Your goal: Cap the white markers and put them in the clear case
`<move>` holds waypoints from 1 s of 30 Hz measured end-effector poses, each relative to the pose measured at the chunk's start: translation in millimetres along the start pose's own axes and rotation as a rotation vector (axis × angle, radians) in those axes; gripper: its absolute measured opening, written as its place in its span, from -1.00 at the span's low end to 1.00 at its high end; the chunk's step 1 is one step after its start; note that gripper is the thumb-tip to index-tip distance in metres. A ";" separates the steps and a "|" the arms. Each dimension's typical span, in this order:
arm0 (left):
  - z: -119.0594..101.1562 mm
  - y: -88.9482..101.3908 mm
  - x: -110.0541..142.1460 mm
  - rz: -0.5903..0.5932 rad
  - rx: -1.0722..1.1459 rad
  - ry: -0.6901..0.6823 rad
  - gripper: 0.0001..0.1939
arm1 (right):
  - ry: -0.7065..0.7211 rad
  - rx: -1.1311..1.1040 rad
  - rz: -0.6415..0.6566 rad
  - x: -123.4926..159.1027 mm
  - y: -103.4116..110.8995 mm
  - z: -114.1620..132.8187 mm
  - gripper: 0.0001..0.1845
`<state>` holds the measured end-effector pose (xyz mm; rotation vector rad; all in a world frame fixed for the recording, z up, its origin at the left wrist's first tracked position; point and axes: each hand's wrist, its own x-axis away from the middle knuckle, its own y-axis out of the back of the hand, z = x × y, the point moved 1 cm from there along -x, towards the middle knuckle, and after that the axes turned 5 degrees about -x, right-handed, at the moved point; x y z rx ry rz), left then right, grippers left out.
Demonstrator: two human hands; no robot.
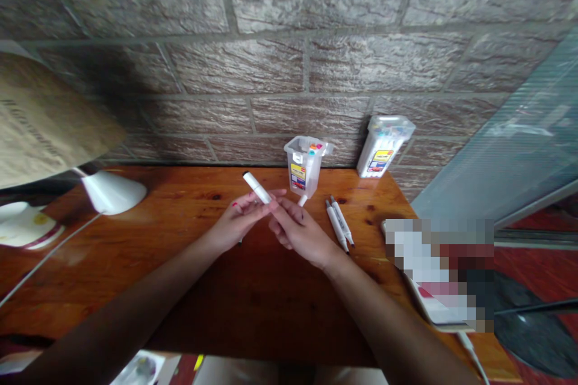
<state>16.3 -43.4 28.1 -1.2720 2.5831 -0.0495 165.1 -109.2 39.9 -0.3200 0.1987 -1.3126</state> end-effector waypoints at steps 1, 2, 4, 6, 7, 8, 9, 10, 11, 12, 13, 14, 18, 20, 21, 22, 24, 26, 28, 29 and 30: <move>0.1 -1.5 0.2 0.010 0.004 -0.002 -0.66 | 0.012 -0.003 -0.023 -0.8 -0.4 -1.9 -0.52; 0.3 -2.6 0.4 0.014 0.006 0.000 -0.67 | 0.020 -0.015 -0.042 -1.8 -0.5 -3.5 -0.50; 0.1 -3.2 0.4 0.014 0.001 0.009 -0.65 | 0.021 -0.054 -0.050 -3.6 0.0 -5.0 -0.49; -1.3 -1.8 -0.1 -0.009 0.006 0.012 -0.65 | 0.013 -0.096 -0.043 -4.6 0.4 -3.4 -0.50; -2.4 -0.3 -0.6 -0.039 0.021 0.005 -0.65 | 0.004 -0.119 -0.044 -4.7 0.4 -1.7 -0.52; -3.6 1.4 -1.2 -0.080 0.045 -0.005 -0.65 | -0.004 -0.144 -0.053 -4.5 0.2 0.2 -0.54; -4.8 3.2 -1.9 -0.125 0.071 -0.015 -0.65 | -0.011 -0.167 -0.068 -4.1 -0.1 2.0 -0.56; -6.0 5.0 -2.6 -0.170 0.093 -0.023 -0.64 | -0.015 -0.188 -0.090 -3.7 -0.7 3.5 -0.55; -7.0 6.5 -3.3 -0.209 0.109 -0.027 -0.63 | -0.015 -0.204 -0.112 -3.4 -1.2 4.6 -0.54; -7.8 7.6 -3.9 -0.239 0.117 -0.026 -0.62 | -0.009 -0.213 -0.133 -3.2 -1.7 5.2 -0.52; -8.3 8.3 -4.3 -0.262 0.121 -0.021 -0.61 | 0.004 -0.219 -0.159 -3.2 -1.8 5.3 -0.50; -8.6 8.6 -4.6 -0.281 0.122 -0.016 -0.59 | 0.021 -0.221 -0.187 -3.5 -1.6 5.1 -0.48; -9.6 8.3 -5.6 -0.356 0.138 0.009 -0.55 | 0.072 -0.201 -0.274 -5.7 2.2 3.5 -0.48; -12.0 10.0 -6.4 -0.402 0.144 0.012 -0.55 | 0.083 -0.182 -0.287 -6.3 3.6 3.3 -0.47; -13.9 11.7 -7.0 -0.423 0.143 0.010 -0.55 | 0.087 -0.173 -0.287 -6.3 3.6 3.5 -0.46; -16.4 14.1 -7.5 -0.442 0.141 0.005 -0.56 | 0.093 -0.165 -0.285 -6.1 3.2 3.7 -0.46; -21.9 20.1 -8.5 -0.458 0.132 -0.006 -0.58 | 0.121 -0.145 -0.282 -5.1 1.5 4.2 -0.47; -26.7 25.8 -9.2 -0.443 0.124 -0.012 -0.56 | 0.166 -0.119 -0.298 -3.6 -0.3 4.5 -0.49; -29.0 28.9 -9.1 -0.407 0.108 -0.004 -0.54 | 0.202 -0.101 -0.324 -2.2 -0.9 3.9 -0.49; -29.0 29.2 -8.6 -0.385 0.094 0.003 -0.53 | 0.208 -0.094 -0.332 -1.8 -0.7 3.1 -0.48; -28.3 28.6 -8.0 -0.365 0.075 0.007 -0.53 | 0.205 -0.085 -0.336 -1.7 -0.1 2.1 -0.48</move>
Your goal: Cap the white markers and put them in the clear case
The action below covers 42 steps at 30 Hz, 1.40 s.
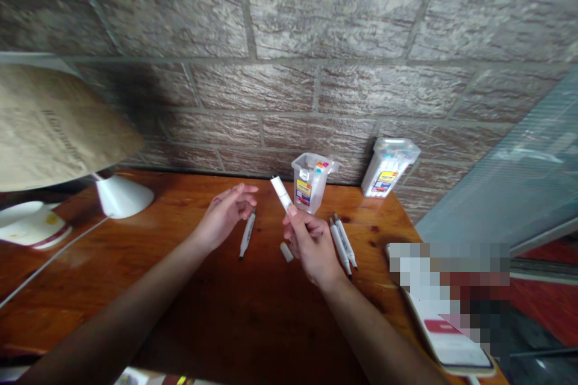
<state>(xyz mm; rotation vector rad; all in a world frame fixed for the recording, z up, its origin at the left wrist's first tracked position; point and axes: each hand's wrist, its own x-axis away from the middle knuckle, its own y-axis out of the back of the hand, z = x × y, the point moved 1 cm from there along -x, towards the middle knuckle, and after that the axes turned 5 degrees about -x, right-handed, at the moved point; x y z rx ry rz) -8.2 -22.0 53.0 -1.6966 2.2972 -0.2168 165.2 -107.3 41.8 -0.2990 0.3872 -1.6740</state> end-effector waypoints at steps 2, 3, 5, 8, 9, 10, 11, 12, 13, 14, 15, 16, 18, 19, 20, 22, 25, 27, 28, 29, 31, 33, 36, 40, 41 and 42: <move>2.9 -2.1 3.0 0.053 -0.050 -0.011 -0.55 | -0.002 0.036 0.003 -0.7 2.0 -2.8 -0.47; 4.6 -3.8 4.9 0.091 -0.077 -0.027 -0.55 | -0.001 0.065 0.008 -1.3 3.1 -4.4 -0.47; 7.4 -7.1 9.2 0.159 -0.130 -0.058 -0.57 | 0.013 0.143 0.029 -2.5 4.5 -7.5 -0.48; 7.7 -10.6 14.3 0.204 -0.200 -0.076 -0.61 | 0.065 0.298 0.094 -2.3 3.4 -9.0 -0.51; 6.7 -11.4 15.4 0.206 -0.221 -0.081 -0.62 | 0.096 0.351 0.124 -1.6 2.1 -8.3 -0.54; 5.2 -12.1 16.3 0.208 -0.240 -0.089 -0.63 | 0.135 0.394 0.153 -0.8 0.7 -7.2 -0.56; 3.4 -12.6 17.0 0.211 -0.257 -0.100 -0.63 | 0.171 0.428 0.180 0.2 -0.7 -5.9 -0.59; 1.4 -13.2 17.7 0.217 -0.273 -0.114 -0.63 | 0.201 0.451 0.201 1.2 -1.7 -4.9 -0.61; -0.6 -13.7 18.5 0.226 -0.292 -0.128 -0.62 | 0.223 0.467 0.213 2.0 -2.3 -4.1 -0.62; -2.6 -14.1 19.3 0.233 -0.312 -0.139 -0.61 | 0.236 0.476 0.211 2.6 -2.3 -3.7 -0.62; -4.4 -14.5 20.2 0.238 -0.332 -0.146 -0.60 | 0.235 0.484 0.201 3.0 -1.7 -3.8 -0.62; -6.0 -14.9 21.0 0.240 -0.350 -0.148 -0.59 | 0.226 0.493 0.187 3.2 -0.9 -4.0 -0.60; -8.4 -15.3 22.5 0.237 -0.367 -0.141 -0.56 | 0.205 0.513 0.163 3.5 1.2 -4.2 -0.57; -9.3 -15.5 23.1 0.234 -0.364 -0.133 -0.56 | 0.200 0.522 0.155 3.6 2.0 -3.9 -0.55; -10.0 -15.7 23.5 0.229 -0.357 -0.125 -0.56 | 0.199 0.531 0.153 3.7 2.5 -3.3 -0.54; -10.8 -16.3 24.1 0.217 -0.343 -0.115 -0.57 | 0.206 0.546 0.157 4.0 2.6 -1.6 -0.52; -10.6 -18.0 24.9 0.222 -0.303 -0.082 -0.58 | 0.207 0.555 0.176 4.2 0.6 -0.2 -0.50; -8.9 -18.6 24.8 0.235 -0.263 -0.051 -0.57 | 0.200 0.549 0.171 3.9 -1.1 -0.3 -0.50; -7.7 -18.4 24.3 0.234 -0.251 -0.041 -0.56 | 0.192 0.539 0.168 3.5 -1.8 -0.5 -0.50; -6.2 -17.8 23.4 0.226 -0.249 -0.038 -0.57 | 0.179 0.522 0.167 3.0 -2.2 -0.5 -0.50; -3.0 -15.4 20.2 0.184 -0.242 -0.047 -0.60 | 0.139 0.455 0.168 1.5 -1.5 0.2 -0.54; -0.1 -12.1 15.6 0.116 -0.183 -0.059 -0.64 | 0.095 0.344 0.152 -0.7 1.6 2.1 -0.59; 2.1 -7.8 8.3 0.002 -0.011 -0.051 -0.67 | 0.051 0.175 0.067 -4.9 9.0 5.4 -0.55; 1.9 -5.3 2.8 -0.065 0.135 -0.006 -0.67 | 0.036 0.107 0.008 -8.8 14.7 3.2 -0.57; 1.9 -4.9 2.3 -0.067 0.159 0.010 -0.67 | 0.054 0.110 0.015 -9.1 14.6 1.6 -0.58; 2.0 -4.6 2.0 -0.068 0.182 0.026 -0.68 | 0.077 0.116 0.023 -9.1 14.1 0.0 -0.60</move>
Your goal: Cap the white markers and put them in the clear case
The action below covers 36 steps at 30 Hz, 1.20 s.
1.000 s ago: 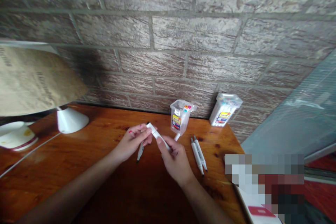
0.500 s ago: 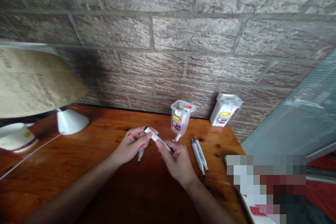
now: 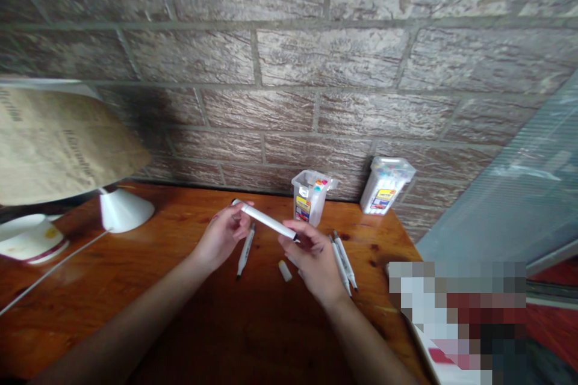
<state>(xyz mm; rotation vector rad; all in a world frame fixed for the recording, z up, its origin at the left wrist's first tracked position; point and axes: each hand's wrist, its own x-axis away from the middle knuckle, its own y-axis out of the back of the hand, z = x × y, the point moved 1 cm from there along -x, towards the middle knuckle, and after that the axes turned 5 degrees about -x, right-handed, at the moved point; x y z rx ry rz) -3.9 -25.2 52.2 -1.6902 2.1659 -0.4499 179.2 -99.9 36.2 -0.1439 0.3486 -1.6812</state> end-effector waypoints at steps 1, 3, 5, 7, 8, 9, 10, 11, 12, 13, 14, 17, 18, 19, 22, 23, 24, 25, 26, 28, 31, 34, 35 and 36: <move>0.2 0.3 -0.2 0.001 0.017 0.019 -0.68 | 0.025 0.007 0.001 0.2 -1.0 -1.2 -0.62; 0.6 0.8 -0.2 0.003 0.032 0.051 -0.68 | 0.064 0.021 -0.018 0.9 -3.0 -2.1 -0.64; 1.2 0.9 -0.2 0.010 0.026 0.069 -0.66 | 0.067 0.024 -0.050 1.5 -4.2 -1.2 -0.64; 1.8 0.7 0.1 0.016 0.008 0.070 -0.64 | 0.057 0.022 -0.065 2.1 -4.6 0.7 -0.63; 2.2 0.5 0.4 0.020 -0.003 0.065 -0.62 | 0.053 0.022 -0.065 2.4 -4.5 1.6 -0.62; 2.7 0.2 0.7 0.024 -0.016 0.059 -0.59 | 0.055 0.024 -0.062 2.9 -4.4 2.2 -0.61; 3.4 -0.1 1.0 0.027 -0.029 0.053 -0.55 | 0.063 0.028 -0.058 3.5 -4.1 2.7 -0.61; 4.2 -0.5 1.3 0.030 -0.043 0.049 -0.52 | 0.077 0.035 -0.057 4.2 -3.9 3.0 -0.61; 5.1 -0.8 1.5 0.032 -0.060 0.049 -0.51 | 0.097 0.048 -0.057 5.1 -3.7 3.1 -0.61; 6.2 -1.1 1.7 0.034 -0.077 0.055 -0.50 | 0.120 0.069 -0.060 6.1 -3.5 3.2 -0.61; 7.5 -1.3 1.8 0.035 -0.089 0.068 -0.49 | 0.148 0.100 -0.061 7.2 -3.3 3.4 -0.62; 11.9 -1.4 1.8 0.051 -0.086 0.155 -0.50 | 0.242 0.234 -0.046 11.0 -2.9 4.2 -0.64; 13.3 -1.2 1.7 0.058 -0.073 0.190 -0.52 | 0.271 0.278 -0.035 12.3 -2.7 4.5 -0.65; 14.5 -1.0 1.6 0.064 -0.061 0.220 -0.54 | 0.295 0.312 -0.026 13.4 -2.4 4.8 -0.66; 15.9 0.0 1.0 0.052 -0.047 0.256 -0.58 | 0.331 0.373 -0.017 15.0 -1.9 5.1 -0.67; 15.5 0.2 0.6 0.042 -0.045 0.252 -0.59 | 0.332 0.379 -0.018 14.8 -1.8 5.0 -0.67; 14.7 0.2 0.1 0.031 -0.037 0.239 -0.60 | 0.331 0.379 -0.020 14.0 -1.8 4.8 -0.67; 13.3 0.2 -0.4 0.020 -0.021 0.215 -0.61 | 0.328 0.374 -0.020 12.8 -1.6 4.4 -0.68; 11.5 0.2 -1.0 0.010 0.000 0.182 -0.63 | 0.320 0.370 -0.018 11.1 -1.3 3.7 -0.69; 7.1 0.5 -1.8 0.001 0.053 0.095 -0.66 | 0.301 0.385 0.004 7.0 0.1 1.6 -0.72; 2.3 2.1 -1.1 0.063 0.108 0.008 -0.69 | 0.264 0.507 0.078 1.4 3.2 -3.0 -0.76; 3.0 3.8 3.0 0.220 0.098 0.010 -0.68 | 0.263 0.661 0.100 -1.1 6.7 -6.4 -0.79; 4.0 4.0 5.0 0.274 0.079 0.011 -0.68 | 0.274 0.696 0.095 -1.4 7.9 -7.1 -0.79; 5.2 3.9 7.2 0.326 0.049 0.010 -0.68 | 0.285 0.717 0.094 -1.7 8.9 -7.6 -0.78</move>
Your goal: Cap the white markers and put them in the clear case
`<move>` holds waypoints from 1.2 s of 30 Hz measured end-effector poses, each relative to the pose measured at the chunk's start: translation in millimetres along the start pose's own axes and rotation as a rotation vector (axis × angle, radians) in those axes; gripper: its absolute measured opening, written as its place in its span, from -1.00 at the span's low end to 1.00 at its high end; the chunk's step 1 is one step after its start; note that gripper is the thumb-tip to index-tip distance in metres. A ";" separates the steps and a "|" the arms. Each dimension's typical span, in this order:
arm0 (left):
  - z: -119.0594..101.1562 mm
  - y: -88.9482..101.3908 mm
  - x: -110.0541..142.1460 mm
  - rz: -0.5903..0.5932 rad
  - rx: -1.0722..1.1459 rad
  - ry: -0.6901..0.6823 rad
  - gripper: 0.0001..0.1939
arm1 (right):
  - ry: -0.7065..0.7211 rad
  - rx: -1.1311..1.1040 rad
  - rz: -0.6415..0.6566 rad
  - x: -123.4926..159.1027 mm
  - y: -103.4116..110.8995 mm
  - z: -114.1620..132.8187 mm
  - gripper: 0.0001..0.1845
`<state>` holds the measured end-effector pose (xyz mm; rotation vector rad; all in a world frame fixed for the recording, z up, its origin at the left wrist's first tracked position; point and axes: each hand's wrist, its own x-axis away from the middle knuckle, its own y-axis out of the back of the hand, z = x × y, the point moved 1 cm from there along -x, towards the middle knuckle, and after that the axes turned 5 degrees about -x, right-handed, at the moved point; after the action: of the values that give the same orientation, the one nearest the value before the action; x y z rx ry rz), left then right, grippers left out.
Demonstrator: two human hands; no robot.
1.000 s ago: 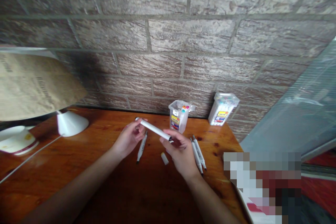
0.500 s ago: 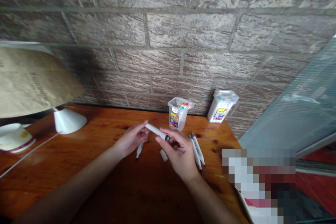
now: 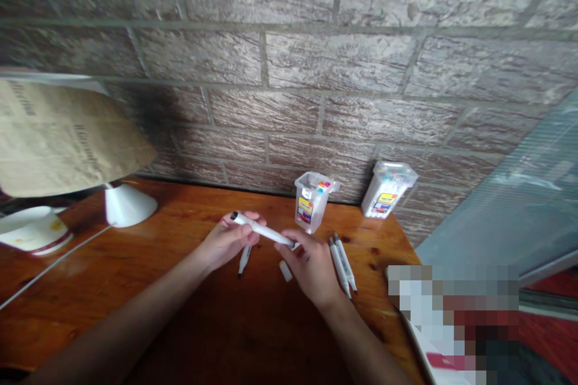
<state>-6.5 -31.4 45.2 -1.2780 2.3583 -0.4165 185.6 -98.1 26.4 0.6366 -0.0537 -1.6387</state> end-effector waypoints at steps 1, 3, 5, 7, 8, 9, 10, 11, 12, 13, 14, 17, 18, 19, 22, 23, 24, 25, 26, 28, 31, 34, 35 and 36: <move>1.2 -1.0 2.0 0.043 -0.036 0.004 -0.68 | 0.007 0.007 0.001 0.0 0.5 -1.1 -0.78; 3.1 -3.3 5.5 0.097 -0.113 0.015 -0.68 | 0.017 -0.003 0.015 0.0 1.4 -3.3 -0.76; 4.1 -5.3 7.8 0.112 -0.160 0.029 -0.67 | 0.032 -0.017 0.024 0.1 2.2 -5.2 -0.76; 4.3 -6.2 8.9 0.115 -0.167 0.041 -0.66 | 0.044 -0.013 0.024 0.3 2.7 -6.5 -0.77; 4.2 -6.4 9.1 0.118 -0.163 0.045 -0.66 | 0.047 -0.008 0.023 0.4 2.8 -6.7 -0.77; 4.1 -6.3 9.2 0.121 -0.157 0.049 -0.66 | 0.047 -0.006 0.020 0.6 2.8 -6.5 -0.77; 4.0 -6.1 9.2 0.125 -0.149 0.054 -0.66 | 0.046 -0.005 0.017 0.8 2.7 -6.0 -0.77; 3.9 -6.0 9.2 0.128 -0.139 0.059 -0.66 | 0.045 -0.005 0.017 1.1 2.4 -5.1 -0.77; 3.9 -5.8 9.1 0.128 -0.129 0.063 -0.66 | 0.046 -0.006 0.018 1.3 2.2 -3.8 -0.77; 3.7 -5.8 8.9 0.129 -0.118 0.065 -0.66 | 0.049 -0.007 0.020 1.5 2.0 -2.3 -0.77; 3.6 -6.0 8.7 0.130 -0.109 0.065 -0.66 | 0.056 -0.005 0.018 1.7 1.8 -0.7 -0.77; 2.2 -7.6 8.0 0.146 -0.085 0.031 -0.65 | 0.106 0.001 -0.021 2.3 2.3 4.4 -0.79; 1.6 -8.1 7.7 0.147 -0.073 0.014 -0.66 | 0.127 0.004 -0.041 2.5 2.6 6.0 -0.80; 1.1 -8.6 7.4 0.145 -0.060 -0.003 -0.67 | 0.145 0.006 -0.057 2.9 2.7 7.5 -0.80; 0.3 -8.2 6.0 0.112 -0.014 -0.008 -0.68 | 0.137 -0.054 -0.056 4.0 1.2 11.0 -0.77; 0.1 -7.7 5.3 0.098 -0.001 0.007 -0.67 | 0.104 -0.103 -0.041 4.3 0.1 11.6 -0.72; -0.2 -7.0 4.4 0.083 0.010 0.025 -0.66 | 0.063 -0.162 -0.017 4.6 -1.1 12.0 -0.70; -0.5 -6.3 3.4 0.065 0.021 0.040 -0.66 | 0.018 -0.220 0.010 4.8 -2.5 12.3 -0.68; -0.9 -5.6 2.3 0.046 0.032 0.048 -0.65 | -0.022 -0.270 0.042 4.9 -3.6 12.5 -0.70; -1.8 -4.3 0.1 0.008 0.053 0.039 -0.65 | -0.068 -0.321 0.094 4.9 -5.0 13.1 -0.72; -1.8 -2.6 -2.3 -0.017 0.066 0.010 -0.66 | -0.079 -0.302 0.094 4.4 -4.4 13.9 -0.60; -0.5 -0.4 -3.0 -0.023 0.054 0.007 -0.68 | -0.086 -0.220 0.070 4.7 -3.2 13.3 -0.49; -0.1 0.2 -3.0 -0.026 0.051 0.006 -0.69 | -0.088 -0.193 0.068 5.2 -3.1 12.8 -0.46; 0.2 0.7 -2.9 -0.029 0.049 0.003 -0.69 | -0.088 -0.172 0.070 5.7 -3.2 12.3 -0.44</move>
<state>-5.5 -28.5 45.3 -1.2916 2.3191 -0.4830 177.3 -106.7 33.5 0.4268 0.0015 -1.5831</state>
